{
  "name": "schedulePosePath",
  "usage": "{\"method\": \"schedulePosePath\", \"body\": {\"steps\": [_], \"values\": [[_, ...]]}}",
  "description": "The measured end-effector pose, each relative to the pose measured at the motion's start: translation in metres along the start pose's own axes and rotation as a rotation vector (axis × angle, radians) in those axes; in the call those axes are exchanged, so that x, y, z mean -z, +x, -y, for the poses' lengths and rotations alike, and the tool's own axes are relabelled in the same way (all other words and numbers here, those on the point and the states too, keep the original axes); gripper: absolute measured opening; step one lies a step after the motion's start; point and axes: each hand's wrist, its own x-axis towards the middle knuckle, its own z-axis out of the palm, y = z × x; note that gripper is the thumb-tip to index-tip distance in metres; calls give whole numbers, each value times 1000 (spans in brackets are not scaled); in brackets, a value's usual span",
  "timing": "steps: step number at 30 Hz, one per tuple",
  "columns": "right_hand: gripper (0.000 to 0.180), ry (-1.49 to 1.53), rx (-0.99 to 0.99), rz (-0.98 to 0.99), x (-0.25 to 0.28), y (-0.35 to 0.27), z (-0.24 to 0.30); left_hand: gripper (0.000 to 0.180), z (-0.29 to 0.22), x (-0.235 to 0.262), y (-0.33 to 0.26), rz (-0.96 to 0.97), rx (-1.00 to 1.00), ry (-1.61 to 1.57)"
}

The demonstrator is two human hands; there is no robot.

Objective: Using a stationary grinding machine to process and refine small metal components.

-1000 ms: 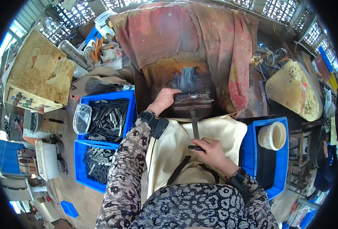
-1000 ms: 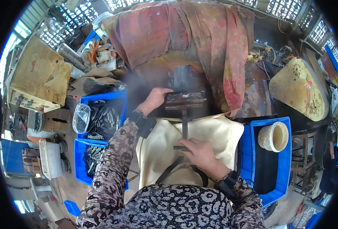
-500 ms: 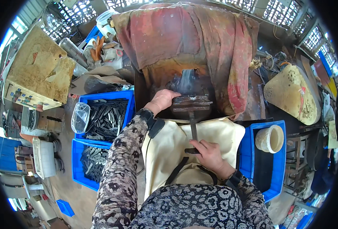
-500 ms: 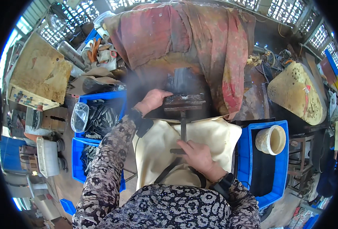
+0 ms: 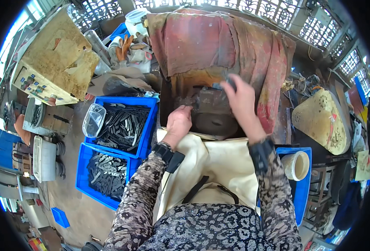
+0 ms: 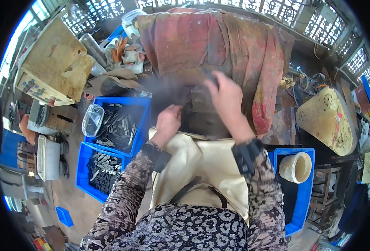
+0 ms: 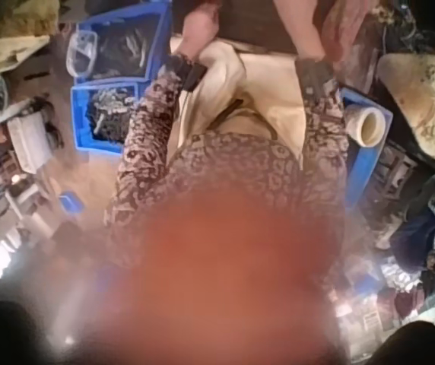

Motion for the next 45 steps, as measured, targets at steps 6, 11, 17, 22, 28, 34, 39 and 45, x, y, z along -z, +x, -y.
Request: {"method": "schedulePosePath", "body": {"steps": [6, 11, 17, 22, 28, 34, 39, 45], "values": [[28, -126, -139, 59, -38, 86, -37, 14, -1, 0, 0, 1, 20, 33], [27, -124, -191, 99, -54, 111, -55, 11, 0, 2, -1, 52, 47, 58], [26, -145, -243, 146, -54, 116, -54, 8, 1, 2, -2, 66, 55, 54], [31, -145, -177, 79, -32, 70, -47, 7, 1, -2, -3, 49, 63, 46], [39, -369, -233, 393, 24, -71, -58, 6, -3, 2, 0, 23, 25, 104], [36, -534, -321, 495, 40, -129, -51, 12, 6, 1, -1, 59, -45, 101], [30, -399, -207, 520, 50, -144, -55, 14, -6, 17, -20, -122, -222, 17], [28, -375, -142, 470, 49, -164, -69, 14, -61, 44, -60, 4, -332, -68]]}}
